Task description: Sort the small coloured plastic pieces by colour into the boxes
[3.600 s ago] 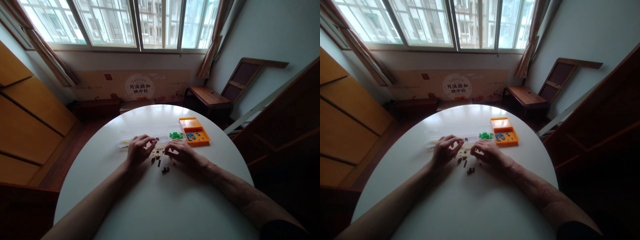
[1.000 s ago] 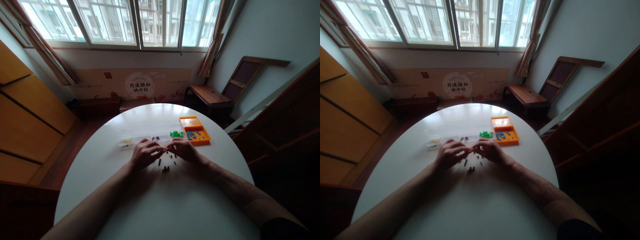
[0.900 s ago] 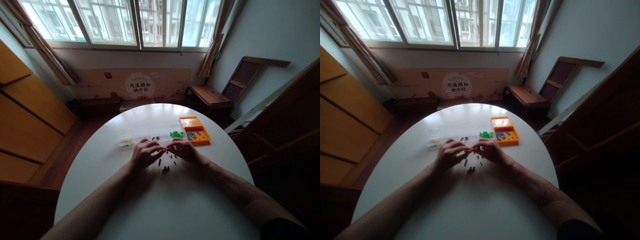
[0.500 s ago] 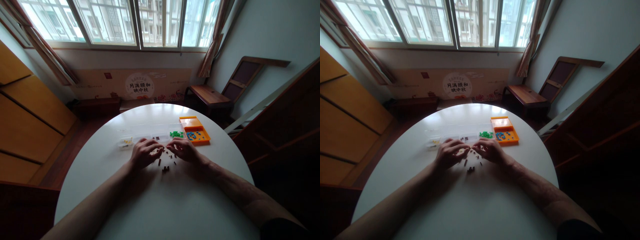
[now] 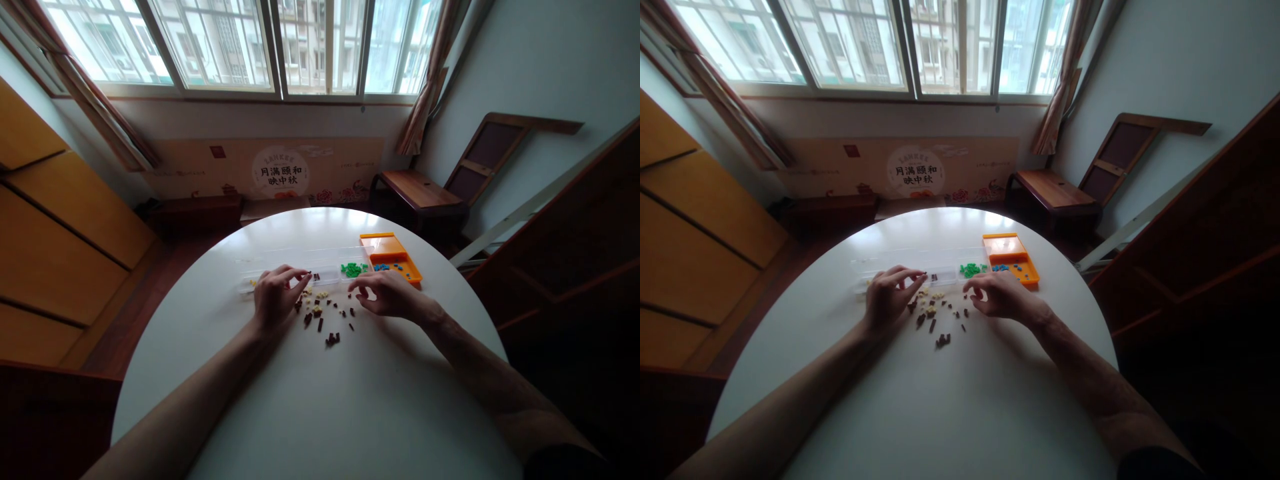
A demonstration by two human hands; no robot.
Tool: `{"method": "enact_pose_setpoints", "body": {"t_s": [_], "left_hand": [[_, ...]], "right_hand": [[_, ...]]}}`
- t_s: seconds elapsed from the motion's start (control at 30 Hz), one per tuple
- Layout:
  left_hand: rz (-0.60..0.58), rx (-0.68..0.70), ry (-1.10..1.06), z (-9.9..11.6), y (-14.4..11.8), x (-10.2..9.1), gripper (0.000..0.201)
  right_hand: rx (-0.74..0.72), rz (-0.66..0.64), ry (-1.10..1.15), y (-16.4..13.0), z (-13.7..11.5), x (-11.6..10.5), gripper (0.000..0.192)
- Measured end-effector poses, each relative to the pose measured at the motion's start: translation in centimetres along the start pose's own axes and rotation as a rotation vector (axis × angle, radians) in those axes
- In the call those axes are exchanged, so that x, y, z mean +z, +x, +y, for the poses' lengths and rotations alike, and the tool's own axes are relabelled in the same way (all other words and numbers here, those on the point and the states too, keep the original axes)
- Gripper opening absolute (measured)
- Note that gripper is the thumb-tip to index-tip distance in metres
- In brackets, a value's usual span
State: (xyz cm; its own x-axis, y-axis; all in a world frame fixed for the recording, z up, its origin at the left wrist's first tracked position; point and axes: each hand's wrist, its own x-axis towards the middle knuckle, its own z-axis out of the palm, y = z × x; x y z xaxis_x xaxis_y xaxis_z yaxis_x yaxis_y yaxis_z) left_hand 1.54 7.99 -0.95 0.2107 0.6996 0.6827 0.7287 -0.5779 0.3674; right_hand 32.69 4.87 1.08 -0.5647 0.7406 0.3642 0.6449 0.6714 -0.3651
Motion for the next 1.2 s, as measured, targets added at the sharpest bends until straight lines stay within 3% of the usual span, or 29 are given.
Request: {"method": "enact_pose_setpoints", "body": {"t_s": [0.4,0.57,0.7,0.93,1.2], "left_hand": [[-0.066,0.000,-0.029,0.3,0.1,-0.2,0.016],[-0.135,0.233,-0.096,0.6,-0.1,-0.2,0.018],[-0.149,0.426,-0.112,0.9,-0.1,-0.3,0.020],[-0.133,0.544,-0.097,2.0,0.1,-0.5,0.013],[-0.179,0.546,-0.095,1.8,-0.4,0.1,0.005]], "right_hand": [[0.050,-0.047,0.009,0.2,0.0,0.7,0.006],[0.023,0.041,0.049,0.3,-0.1,1.9,0.006],[0.015,0.139,0.228,0.4,-0.6,3.2,0.012],[-0.005,0.139,0.404,0.7,-1.6,4.1,0.020],[-0.054,0.149,0.433,0.7,-1.6,4.1,0.020]]}}
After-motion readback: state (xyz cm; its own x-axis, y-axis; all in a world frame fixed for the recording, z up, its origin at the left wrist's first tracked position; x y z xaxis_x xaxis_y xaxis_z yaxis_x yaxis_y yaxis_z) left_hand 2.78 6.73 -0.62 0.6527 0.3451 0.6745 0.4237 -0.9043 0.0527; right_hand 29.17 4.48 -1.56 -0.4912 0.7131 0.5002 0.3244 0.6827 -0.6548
